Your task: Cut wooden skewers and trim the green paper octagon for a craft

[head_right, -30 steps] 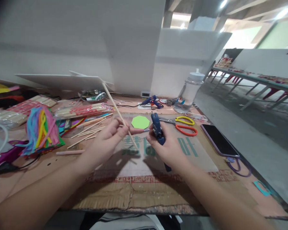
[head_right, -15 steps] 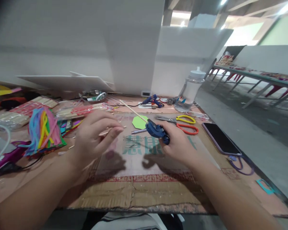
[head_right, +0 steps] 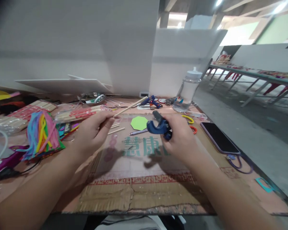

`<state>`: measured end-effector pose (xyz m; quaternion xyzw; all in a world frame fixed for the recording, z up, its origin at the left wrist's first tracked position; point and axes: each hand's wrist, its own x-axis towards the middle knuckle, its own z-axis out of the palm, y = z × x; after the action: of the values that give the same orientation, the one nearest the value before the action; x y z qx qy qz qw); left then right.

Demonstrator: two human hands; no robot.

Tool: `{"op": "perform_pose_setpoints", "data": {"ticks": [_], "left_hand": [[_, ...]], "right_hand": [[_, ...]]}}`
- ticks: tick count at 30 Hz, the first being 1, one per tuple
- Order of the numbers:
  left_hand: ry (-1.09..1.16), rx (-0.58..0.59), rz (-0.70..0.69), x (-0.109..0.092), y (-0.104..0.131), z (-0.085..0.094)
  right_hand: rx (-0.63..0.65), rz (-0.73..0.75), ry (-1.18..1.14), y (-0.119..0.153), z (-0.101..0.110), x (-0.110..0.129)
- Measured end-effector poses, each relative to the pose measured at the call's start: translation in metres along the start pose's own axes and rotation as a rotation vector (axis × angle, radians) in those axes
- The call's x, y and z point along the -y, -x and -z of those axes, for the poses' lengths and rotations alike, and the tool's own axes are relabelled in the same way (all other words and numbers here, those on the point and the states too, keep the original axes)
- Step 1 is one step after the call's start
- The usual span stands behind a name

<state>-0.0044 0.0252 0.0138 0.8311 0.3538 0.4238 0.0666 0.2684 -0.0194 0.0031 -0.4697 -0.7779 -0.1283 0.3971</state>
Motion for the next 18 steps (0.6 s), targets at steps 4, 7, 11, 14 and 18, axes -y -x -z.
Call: {"op": "perform_pose_setpoints", "data": {"ticks": [4, 7, 11, 14, 18], "left_hand": [[0.283, 0.104, -0.014, -0.021, 0.013, -0.021], [0.308, 0.191, -0.026, -0.032, 0.022, -0.033], [0.337, 0.191, -0.085, -0.039, 0.025, -0.030], [0.361, 0.193, -0.106, -0.039, 0.025, -0.027], [0.397, 0.207, -0.066, -0.038, 0.027, -0.029]], "right_hand": [[0.059, 0.097, 0.009, 0.005, -0.011, 0.013], [0.102, 0.125, 0.025, 0.009, -0.013, 0.026], [0.130, 0.145, 0.070, 0.009, -0.005, 0.033], [0.122, 0.159, 0.064, 0.008, -0.001, 0.035], [0.120, 0.143, 0.035, 0.009, -0.003, 0.036]]}}
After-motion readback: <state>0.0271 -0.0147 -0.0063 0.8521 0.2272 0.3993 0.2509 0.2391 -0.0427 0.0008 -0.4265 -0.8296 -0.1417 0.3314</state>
